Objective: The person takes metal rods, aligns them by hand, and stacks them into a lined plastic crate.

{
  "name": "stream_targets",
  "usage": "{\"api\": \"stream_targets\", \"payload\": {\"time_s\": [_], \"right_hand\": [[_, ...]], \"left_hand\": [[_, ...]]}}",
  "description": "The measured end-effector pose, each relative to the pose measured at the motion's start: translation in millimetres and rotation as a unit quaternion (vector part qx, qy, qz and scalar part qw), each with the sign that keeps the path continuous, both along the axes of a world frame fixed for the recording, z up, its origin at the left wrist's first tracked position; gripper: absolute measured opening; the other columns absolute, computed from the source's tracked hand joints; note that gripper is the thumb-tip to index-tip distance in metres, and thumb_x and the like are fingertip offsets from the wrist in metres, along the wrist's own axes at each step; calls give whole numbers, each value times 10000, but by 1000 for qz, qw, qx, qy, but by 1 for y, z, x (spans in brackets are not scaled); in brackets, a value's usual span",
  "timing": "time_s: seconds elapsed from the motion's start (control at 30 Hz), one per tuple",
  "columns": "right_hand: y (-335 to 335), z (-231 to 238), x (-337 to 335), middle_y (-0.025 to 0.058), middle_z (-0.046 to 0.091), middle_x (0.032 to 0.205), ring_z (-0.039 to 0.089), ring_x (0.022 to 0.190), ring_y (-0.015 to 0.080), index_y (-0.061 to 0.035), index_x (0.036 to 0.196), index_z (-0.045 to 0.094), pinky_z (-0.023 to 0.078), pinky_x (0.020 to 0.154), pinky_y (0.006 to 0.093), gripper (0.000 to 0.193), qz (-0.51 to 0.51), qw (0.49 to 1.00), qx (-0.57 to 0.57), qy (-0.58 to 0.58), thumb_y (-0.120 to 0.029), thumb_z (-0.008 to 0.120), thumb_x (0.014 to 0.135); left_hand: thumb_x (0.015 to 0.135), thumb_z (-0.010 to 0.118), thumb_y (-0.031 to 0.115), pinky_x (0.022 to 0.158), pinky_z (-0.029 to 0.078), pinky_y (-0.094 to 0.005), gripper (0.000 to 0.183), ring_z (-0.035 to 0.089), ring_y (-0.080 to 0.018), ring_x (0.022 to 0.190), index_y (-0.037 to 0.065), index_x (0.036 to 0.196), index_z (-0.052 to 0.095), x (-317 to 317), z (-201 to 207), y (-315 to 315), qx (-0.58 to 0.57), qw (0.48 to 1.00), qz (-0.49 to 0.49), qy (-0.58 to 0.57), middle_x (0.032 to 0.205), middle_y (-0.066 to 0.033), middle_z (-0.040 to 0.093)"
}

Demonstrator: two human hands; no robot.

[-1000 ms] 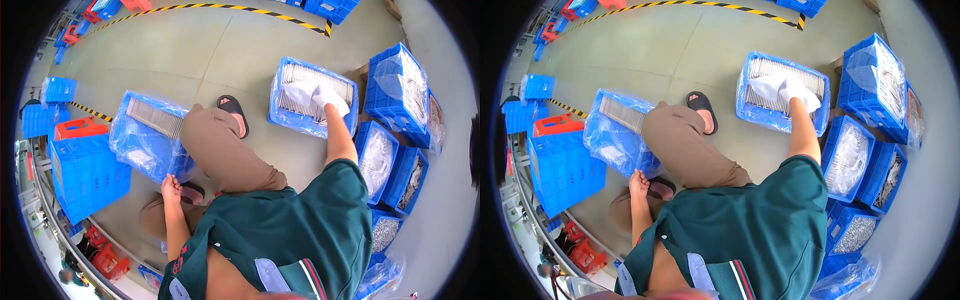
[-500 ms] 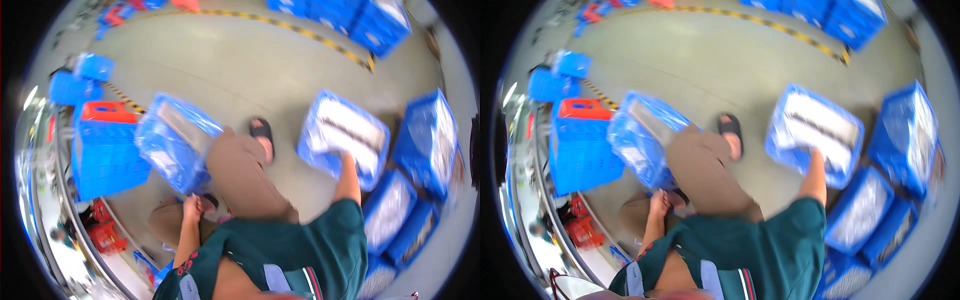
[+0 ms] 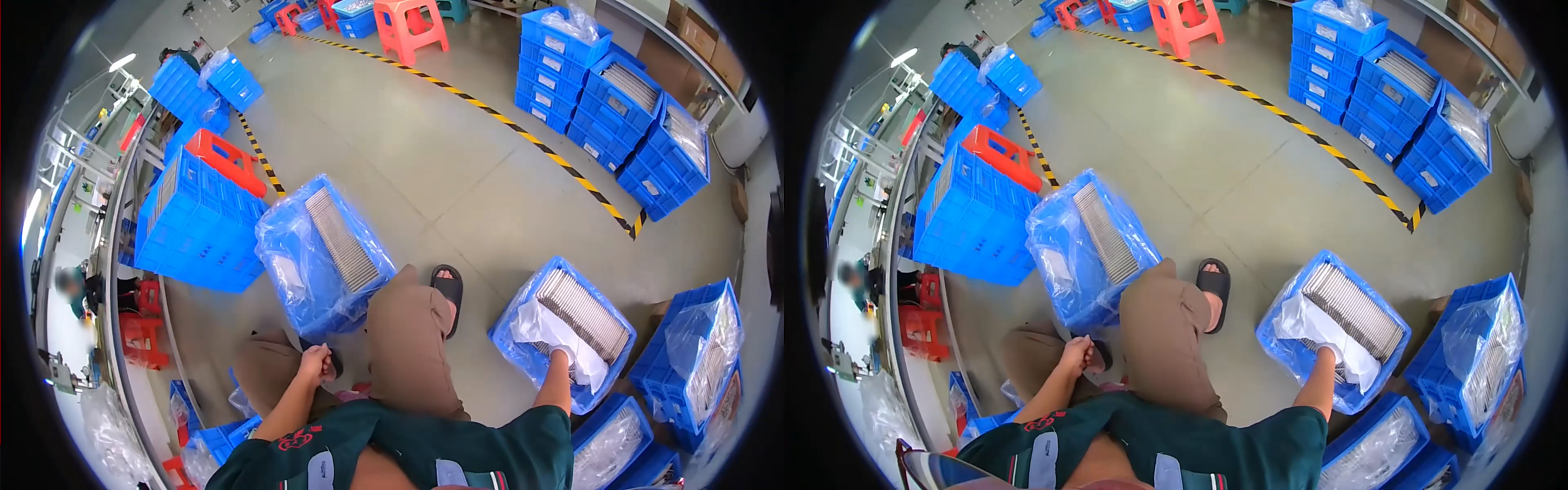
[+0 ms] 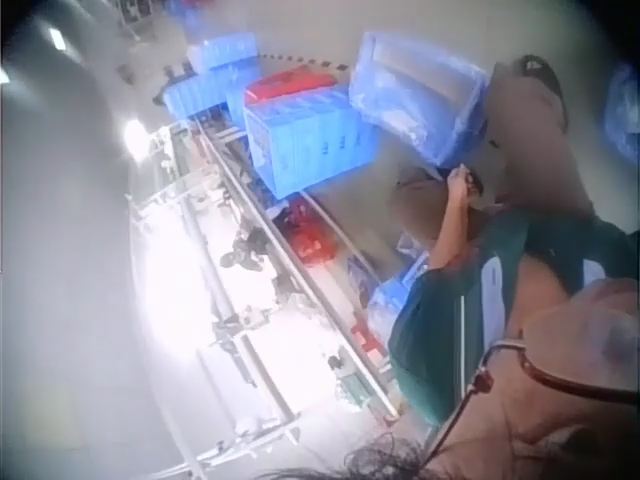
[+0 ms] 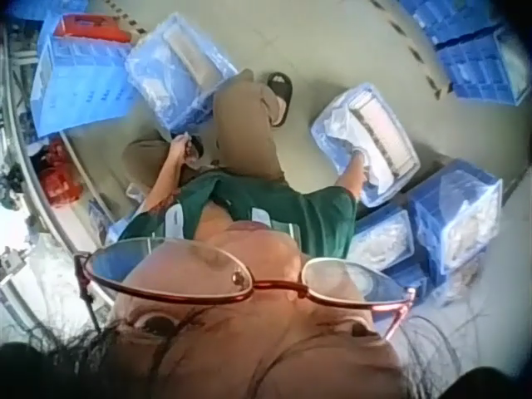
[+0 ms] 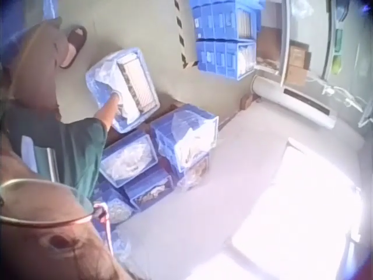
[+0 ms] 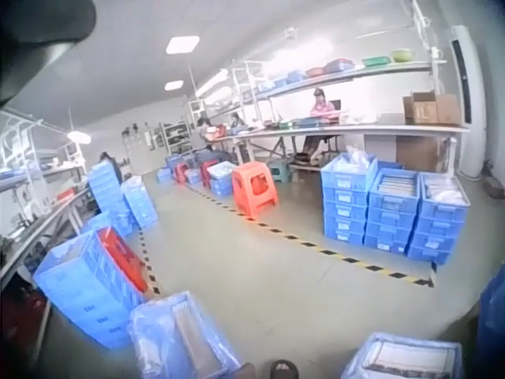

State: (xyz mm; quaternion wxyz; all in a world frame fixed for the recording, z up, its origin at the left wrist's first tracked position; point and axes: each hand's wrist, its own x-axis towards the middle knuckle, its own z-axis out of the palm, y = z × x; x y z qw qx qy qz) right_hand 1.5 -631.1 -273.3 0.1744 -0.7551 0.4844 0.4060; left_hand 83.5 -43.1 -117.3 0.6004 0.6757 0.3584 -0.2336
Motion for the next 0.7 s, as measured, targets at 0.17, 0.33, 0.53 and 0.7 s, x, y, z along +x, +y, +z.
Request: {"api": "stream_targets", "payload": {"time_s": [0.17, 0.33, 0.53, 0.7], "right_hand": [[20, -34, 1, 96, 473, 1246, 458, 1152, 243, -118, 1120, 569, 378, 929, 381, 384, 36, 998, 7, 44, -327, 406, 841], [-101, -190, -88, 100, 507, 1213, 498, 1112, 236, -128, 1169, 535, 394, 912, 358, 419, 52, 927, -192, -317, -357, 394, 847], [2, 14, -26, 172, 522, 1169, 506, 1082, 302, -92, 1175, 513, 402, 903, 346, 456, -35, 992, -100, -74, -382, 451, 827], [10, 12, -46, 152, 527, 1010, 508, 909, 262, -94, 1059, 526, 403, 768, 324, 320, -127, 956, -22, -262, -325, 495, 839]], "left_hand": [[889, 470, 264, 356, 288, -233, 241, 370, -94, 423, 84, 729, 480, -9, 3, 12, 45, 999, 14, 8, 540, -1, 432], [889, 466, 272, 361, 294, -228, 240, 373, -92, 427, 94, 730, 488, 3, -18, 5, 9, 1000, -22, 4, 543, 0, 438], [889, 467, 276, 366, 303, -223, 231, 374, -89, 420, 94, 749, 488, -4, -5, 20, 8, 999, 28, -26, 549, 2, 439], [883, 485, 276, 364, 303, -217, 220, 378, -84, 421, 89, 765, 491, 8, 2, 16, -40, 995, 43, -81, 554, 1, 442]]}}
